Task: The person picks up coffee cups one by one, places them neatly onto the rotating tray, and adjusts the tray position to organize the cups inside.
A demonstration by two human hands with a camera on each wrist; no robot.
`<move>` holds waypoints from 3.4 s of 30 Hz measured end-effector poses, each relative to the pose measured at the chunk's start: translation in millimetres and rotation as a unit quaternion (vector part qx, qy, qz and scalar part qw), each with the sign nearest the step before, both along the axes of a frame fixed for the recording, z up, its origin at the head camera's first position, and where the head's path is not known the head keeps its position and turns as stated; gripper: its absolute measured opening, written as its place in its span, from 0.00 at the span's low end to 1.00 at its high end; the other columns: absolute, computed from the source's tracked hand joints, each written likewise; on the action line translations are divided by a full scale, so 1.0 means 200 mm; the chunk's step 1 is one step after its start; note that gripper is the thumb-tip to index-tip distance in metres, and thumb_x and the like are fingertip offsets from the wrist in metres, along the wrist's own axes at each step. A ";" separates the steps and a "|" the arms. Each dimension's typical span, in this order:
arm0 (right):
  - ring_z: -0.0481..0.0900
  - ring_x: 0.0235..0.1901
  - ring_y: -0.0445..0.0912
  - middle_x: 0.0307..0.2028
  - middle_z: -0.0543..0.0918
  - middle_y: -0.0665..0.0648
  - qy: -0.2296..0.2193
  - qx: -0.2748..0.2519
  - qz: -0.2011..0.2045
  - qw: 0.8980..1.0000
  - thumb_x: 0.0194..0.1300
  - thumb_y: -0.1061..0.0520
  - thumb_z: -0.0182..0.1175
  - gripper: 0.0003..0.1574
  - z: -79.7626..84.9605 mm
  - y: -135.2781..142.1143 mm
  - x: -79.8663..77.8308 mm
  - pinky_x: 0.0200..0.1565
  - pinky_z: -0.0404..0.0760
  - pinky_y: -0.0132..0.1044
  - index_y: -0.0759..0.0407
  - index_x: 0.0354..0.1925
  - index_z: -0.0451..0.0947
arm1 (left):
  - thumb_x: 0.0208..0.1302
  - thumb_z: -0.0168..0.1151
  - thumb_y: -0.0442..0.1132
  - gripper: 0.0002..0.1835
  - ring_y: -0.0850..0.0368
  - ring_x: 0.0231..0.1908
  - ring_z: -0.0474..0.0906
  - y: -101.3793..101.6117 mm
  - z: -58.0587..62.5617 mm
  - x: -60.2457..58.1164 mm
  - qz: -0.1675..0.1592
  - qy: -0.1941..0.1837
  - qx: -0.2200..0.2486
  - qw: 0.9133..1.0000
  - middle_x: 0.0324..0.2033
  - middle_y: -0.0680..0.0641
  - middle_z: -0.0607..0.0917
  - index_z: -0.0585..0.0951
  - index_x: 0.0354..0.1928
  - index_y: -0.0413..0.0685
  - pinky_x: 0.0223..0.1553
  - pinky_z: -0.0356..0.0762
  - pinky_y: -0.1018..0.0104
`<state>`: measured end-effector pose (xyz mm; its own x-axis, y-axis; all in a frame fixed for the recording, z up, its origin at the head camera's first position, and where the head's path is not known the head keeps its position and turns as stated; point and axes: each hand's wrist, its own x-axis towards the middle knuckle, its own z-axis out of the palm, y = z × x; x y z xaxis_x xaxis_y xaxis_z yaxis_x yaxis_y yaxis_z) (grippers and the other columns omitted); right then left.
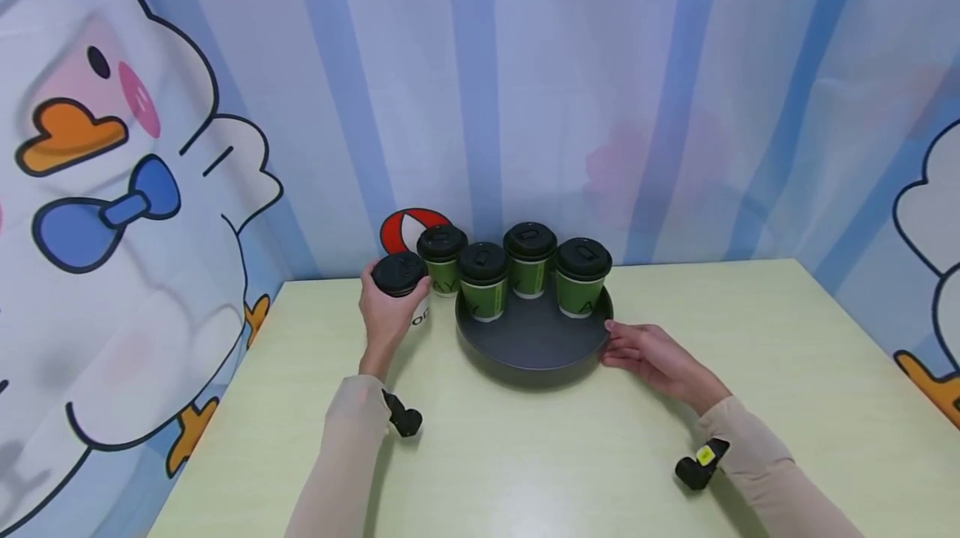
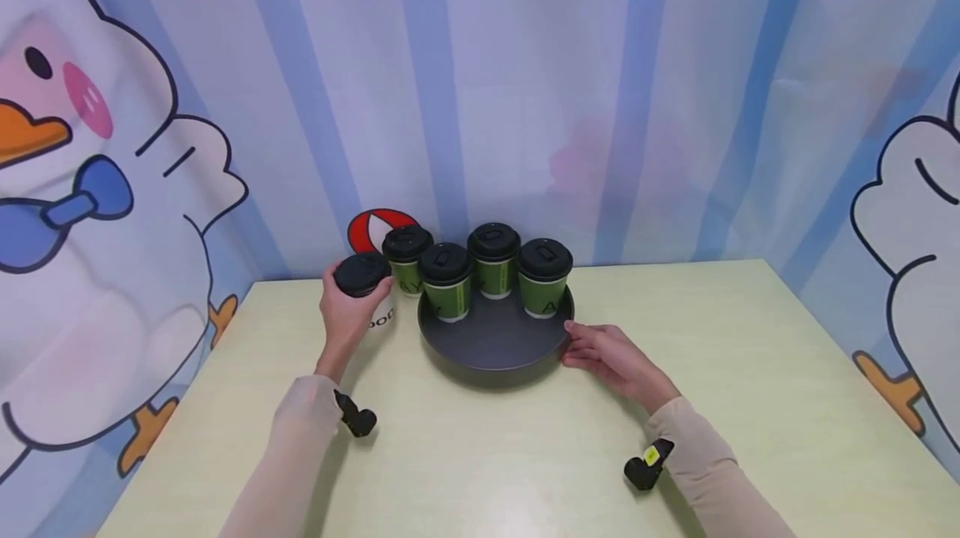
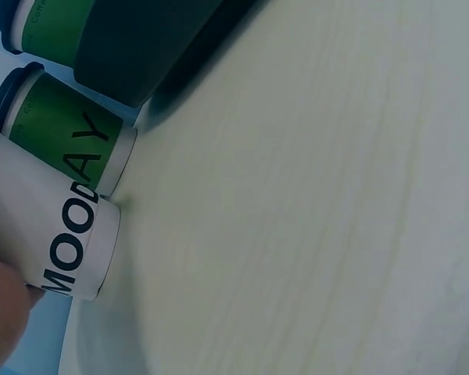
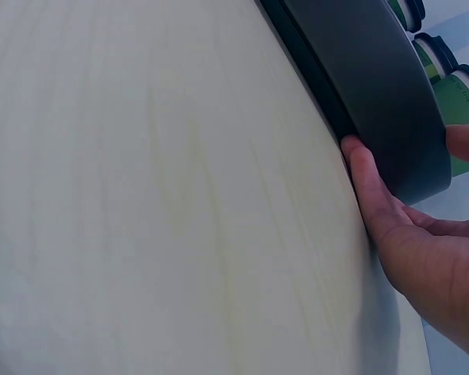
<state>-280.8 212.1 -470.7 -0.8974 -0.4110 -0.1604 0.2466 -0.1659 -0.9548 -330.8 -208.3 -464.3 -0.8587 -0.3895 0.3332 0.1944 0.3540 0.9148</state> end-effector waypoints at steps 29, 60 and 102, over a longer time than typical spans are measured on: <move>0.87 0.39 0.47 0.37 0.83 0.59 -0.005 0.008 -0.007 1.000 0.81 0.56 0.54 0.20 0.00 0.00 0.00 0.52 0.87 0.39 0.76 0.54 0.69 | 0.56 0.78 0.50 0.46 0.46 0.60 0.74 0.33 0.30 0.33 -0.098 0.069 0.026 0.992 0.65 0.42 0.75 0.65 0.72 0.44 0.59 0.81 0.48; 0.87 0.39 0.45 0.38 0.81 0.58 -0.005 0.018 -0.007 1.000 0.82 0.55 0.52 0.29 0.00 0.00 0.01 0.51 0.87 0.36 0.81 0.63 0.61 | 0.52 0.79 0.54 0.50 0.43 0.63 0.71 0.71 0.08 0.38 -0.076 0.056 -0.005 0.996 0.65 0.39 0.71 0.63 0.72 0.44 0.62 0.76 0.42; 0.86 0.41 0.46 0.40 0.80 0.59 0.003 0.036 -0.028 0.999 0.83 0.49 0.51 0.28 0.01 -0.02 0.00 0.53 0.86 0.40 0.77 0.56 0.67 | 0.82 0.47 0.51 0.27 0.47 0.52 0.82 0.37 -0.03 0.27 -0.062 -0.138 0.050 0.987 0.52 0.38 0.85 0.78 0.66 0.36 0.58 0.80 0.54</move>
<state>-280.5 208.9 -468.2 -0.9196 -0.3475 -0.1831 0.2340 -0.1104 -0.9659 -277.0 -134.1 -470.0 -0.9546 -0.2943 0.0452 -0.0306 0.2477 0.9683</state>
